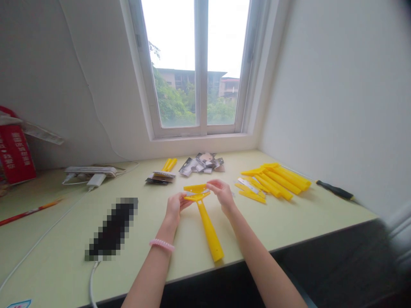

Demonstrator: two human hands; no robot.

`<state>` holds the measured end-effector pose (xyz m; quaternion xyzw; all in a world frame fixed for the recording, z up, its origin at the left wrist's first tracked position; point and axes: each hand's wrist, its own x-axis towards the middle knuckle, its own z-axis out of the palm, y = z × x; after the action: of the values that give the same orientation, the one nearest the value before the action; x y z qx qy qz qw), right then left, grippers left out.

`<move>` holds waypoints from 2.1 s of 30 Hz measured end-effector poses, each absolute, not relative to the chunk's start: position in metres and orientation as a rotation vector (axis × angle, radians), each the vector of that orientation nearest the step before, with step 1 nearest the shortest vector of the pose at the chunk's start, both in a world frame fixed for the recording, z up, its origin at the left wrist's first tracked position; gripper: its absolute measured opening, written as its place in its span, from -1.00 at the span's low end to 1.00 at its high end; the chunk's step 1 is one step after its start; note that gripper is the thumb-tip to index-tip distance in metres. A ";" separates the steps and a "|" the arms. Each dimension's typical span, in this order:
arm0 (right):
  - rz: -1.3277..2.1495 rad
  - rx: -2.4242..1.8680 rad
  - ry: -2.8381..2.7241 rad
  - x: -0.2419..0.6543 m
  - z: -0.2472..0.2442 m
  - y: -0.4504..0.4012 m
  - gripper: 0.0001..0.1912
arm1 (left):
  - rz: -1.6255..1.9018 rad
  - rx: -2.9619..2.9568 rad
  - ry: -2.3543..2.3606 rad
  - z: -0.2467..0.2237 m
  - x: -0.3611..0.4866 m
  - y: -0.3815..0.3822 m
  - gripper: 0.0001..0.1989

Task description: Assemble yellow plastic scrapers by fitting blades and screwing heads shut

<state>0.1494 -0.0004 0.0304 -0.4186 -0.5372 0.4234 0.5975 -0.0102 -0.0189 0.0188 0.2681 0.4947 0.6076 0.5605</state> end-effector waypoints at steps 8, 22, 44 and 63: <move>0.719 -1.119 -1.443 0.152 0.018 0.006 -0.85 | 1.417 0.674 1.145 0.021 -0.010 -0.021 -0.83; 1.346 -0.943 -1.248 0.148 0.027 -0.009 -0.75 | 1.350 0.658 1.086 0.023 -0.010 -0.024 -0.82; 1.303 -0.937 -1.262 0.148 0.029 -0.011 -0.73 | 1.341 0.571 1.080 0.028 -0.009 -0.024 -0.76; 1.546 -0.988 -1.141 0.149 0.029 -0.011 -0.80 | 1.438 0.840 1.034 0.026 -0.007 -0.028 -0.86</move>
<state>0.1492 -0.0111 0.0288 -0.4034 -0.4657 0.6311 0.4712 -0.0071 -0.0277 0.0263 0.3558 0.4381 0.6092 0.5571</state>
